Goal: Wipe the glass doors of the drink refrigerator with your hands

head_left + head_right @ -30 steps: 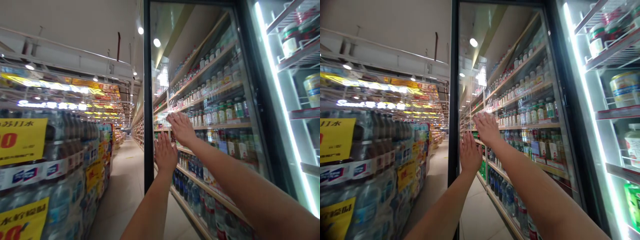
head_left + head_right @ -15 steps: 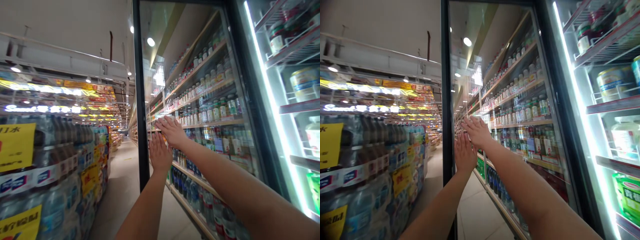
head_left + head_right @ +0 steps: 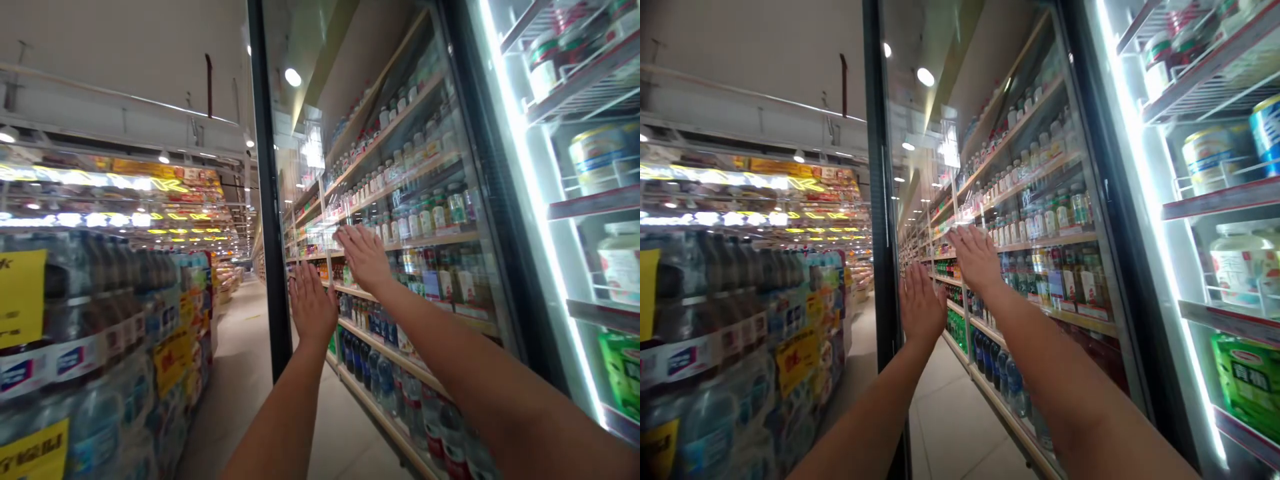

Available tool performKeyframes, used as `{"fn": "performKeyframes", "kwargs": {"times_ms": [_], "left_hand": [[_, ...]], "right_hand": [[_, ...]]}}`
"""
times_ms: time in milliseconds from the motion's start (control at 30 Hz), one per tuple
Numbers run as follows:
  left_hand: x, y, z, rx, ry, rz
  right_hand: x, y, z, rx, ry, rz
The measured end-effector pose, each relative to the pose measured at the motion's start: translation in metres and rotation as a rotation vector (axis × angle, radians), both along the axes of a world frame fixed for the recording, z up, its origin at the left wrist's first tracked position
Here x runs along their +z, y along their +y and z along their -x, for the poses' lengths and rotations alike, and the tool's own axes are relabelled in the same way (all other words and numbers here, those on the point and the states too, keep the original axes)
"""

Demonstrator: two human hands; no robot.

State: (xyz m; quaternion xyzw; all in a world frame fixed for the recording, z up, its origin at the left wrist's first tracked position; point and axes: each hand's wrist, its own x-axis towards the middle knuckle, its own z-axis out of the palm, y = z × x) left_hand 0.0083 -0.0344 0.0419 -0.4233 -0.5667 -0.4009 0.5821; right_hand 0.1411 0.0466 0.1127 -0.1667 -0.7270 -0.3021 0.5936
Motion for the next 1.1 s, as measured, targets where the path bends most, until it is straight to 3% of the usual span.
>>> {"fn": "performKeyframes", "kwargs": {"times_ms": [67, 167, 233, 400, 533, 600, 733, 800, 1000, 1100], "left_hand": [[0.0, 0.001, 0.0, 0.001, 0.001, 0.0], [0.0, 0.002, 0.001, 0.021, 0.003, 0.0], [0.0, 0.002, 0.001, 0.029, 0.0, 0.003], [0.0, 0.001, 0.0, 0.006, -0.015, 0.022], [0.0, 0.0, -0.001, 0.013, -0.011, 0.025], [0.0, -0.001, -0.001, 0.014, -0.021, 0.026], [0.0, -0.002, -0.003, 0.006, -0.043, 0.035], [0.0, -0.003, -0.003, -0.001, -0.048, 0.037], [0.001, -0.003, -0.004, -0.006, -0.031, 0.025], [0.001, -0.003, -0.003, 0.001, -0.034, 0.036]], "right_hand": [[0.0, -0.005, 0.004, 0.001, 0.044, 0.035], [0.001, -0.011, 0.009, 0.046, -0.233, -0.096], [0.005, -0.013, 0.01, 0.048, -0.292, -0.109], [0.005, -0.015, 0.015, -0.001, 0.039, 0.105], [-0.006, -0.016, 0.014, 0.055, -0.253, -0.053], [-0.004, -0.014, 0.009, 0.061, -0.301, -0.06], [0.011, -0.009, -0.001, -0.004, 0.081, 0.196], [0.012, -0.006, -0.004, -0.026, 0.174, 0.237], [-0.003, 0.015, -0.028, -0.007, -0.215, -0.075], [-0.002, 0.03, -0.046, -0.021, -0.11, -0.037]]}}
